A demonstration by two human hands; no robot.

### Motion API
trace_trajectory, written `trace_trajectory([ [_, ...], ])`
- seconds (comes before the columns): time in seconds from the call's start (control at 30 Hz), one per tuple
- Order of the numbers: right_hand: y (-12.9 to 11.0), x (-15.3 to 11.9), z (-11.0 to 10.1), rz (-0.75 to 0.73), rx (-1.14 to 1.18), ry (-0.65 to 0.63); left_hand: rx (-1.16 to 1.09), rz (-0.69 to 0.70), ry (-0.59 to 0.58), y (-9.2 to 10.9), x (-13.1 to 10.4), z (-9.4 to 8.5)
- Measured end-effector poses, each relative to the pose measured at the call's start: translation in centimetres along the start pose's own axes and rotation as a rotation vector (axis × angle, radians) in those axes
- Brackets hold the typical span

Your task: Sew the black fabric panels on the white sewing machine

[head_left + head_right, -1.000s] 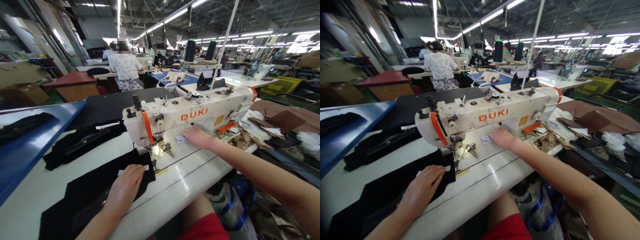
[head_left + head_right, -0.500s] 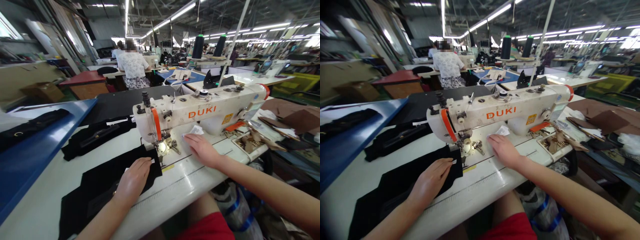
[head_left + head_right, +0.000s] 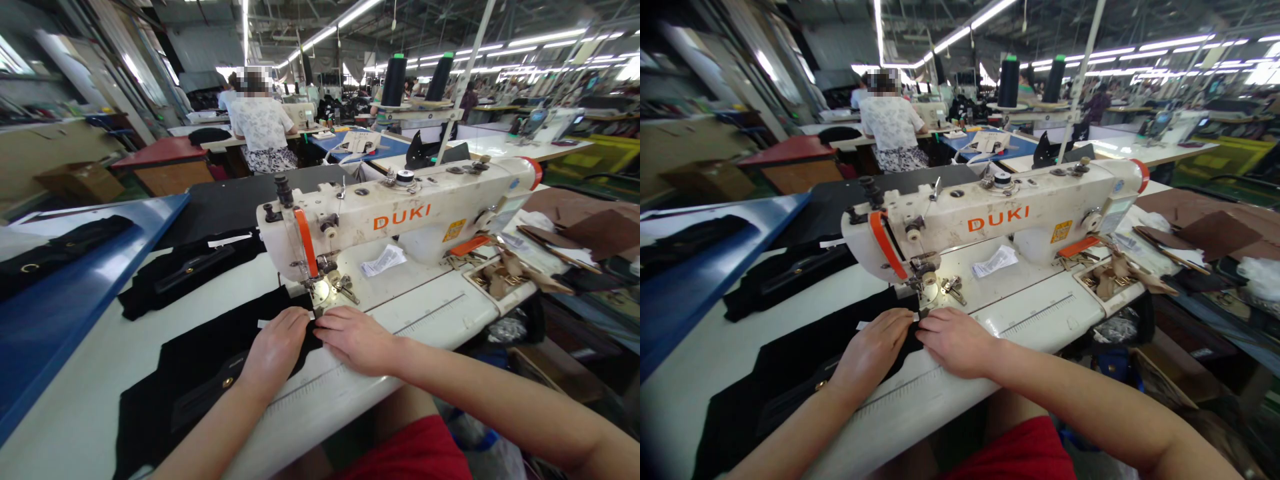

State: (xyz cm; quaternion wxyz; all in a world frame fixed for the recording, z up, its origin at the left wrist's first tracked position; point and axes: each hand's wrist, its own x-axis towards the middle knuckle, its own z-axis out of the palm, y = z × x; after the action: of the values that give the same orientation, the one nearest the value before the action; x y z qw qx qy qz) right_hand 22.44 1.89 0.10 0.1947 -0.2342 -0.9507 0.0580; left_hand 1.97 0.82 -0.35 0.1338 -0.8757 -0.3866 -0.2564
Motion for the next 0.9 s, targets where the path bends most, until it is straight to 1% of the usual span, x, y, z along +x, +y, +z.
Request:
trace_trajectory([
  [0.07,0.0,-0.1,-0.1,-0.007,-0.009,-0.004,0.012,0.013,0.006,0.0,0.1,-0.2],
  [0.13,-0.1,-0.1,-0.1,-0.011,-0.015,-0.009,0.025,0.019,0.036,0.0,0.2,-0.4],
  [0.27,-0.2,-0.1,-0.1,-0.018,-0.011,-0.013,0.019,-0.063,0.145,-0.2,0.7,-1.1],
  [0.33,-0.2,-0.1,-0.1,-0.02,-0.012,-0.01,0.015,-0.086,0.172,-0.2,0.8,-1.3],
  [0.4,-0.2,-0.1,-0.1,-0.021,-0.02,-0.006,0.004,-0.049,0.133,-0.1,0.7,-1.1],
  [0.47,-0.2,-0.1,-0.1,-0.018,-0.028,-0.006,-0.017,-0.001,0.054,0.0,0.5,-0.8],
  [0.53,-0.1,-0.1,-0.1,-0.021,-0.033,-0.006,-0.03,0.004,-0.011,0.1,0.3,-0.4],
  [0.6,-0.1,-0.2,0.1,-0.036,-0.037,-0.003,-0.026,-0.01,-0.048,0.2,0.1,-0.2],
  [0.9,0.1,-0.4,0.5,-0.062,-0.044,0.019,0.016,-0.005,-0.036,0.1,-0.4,-0.1],
])
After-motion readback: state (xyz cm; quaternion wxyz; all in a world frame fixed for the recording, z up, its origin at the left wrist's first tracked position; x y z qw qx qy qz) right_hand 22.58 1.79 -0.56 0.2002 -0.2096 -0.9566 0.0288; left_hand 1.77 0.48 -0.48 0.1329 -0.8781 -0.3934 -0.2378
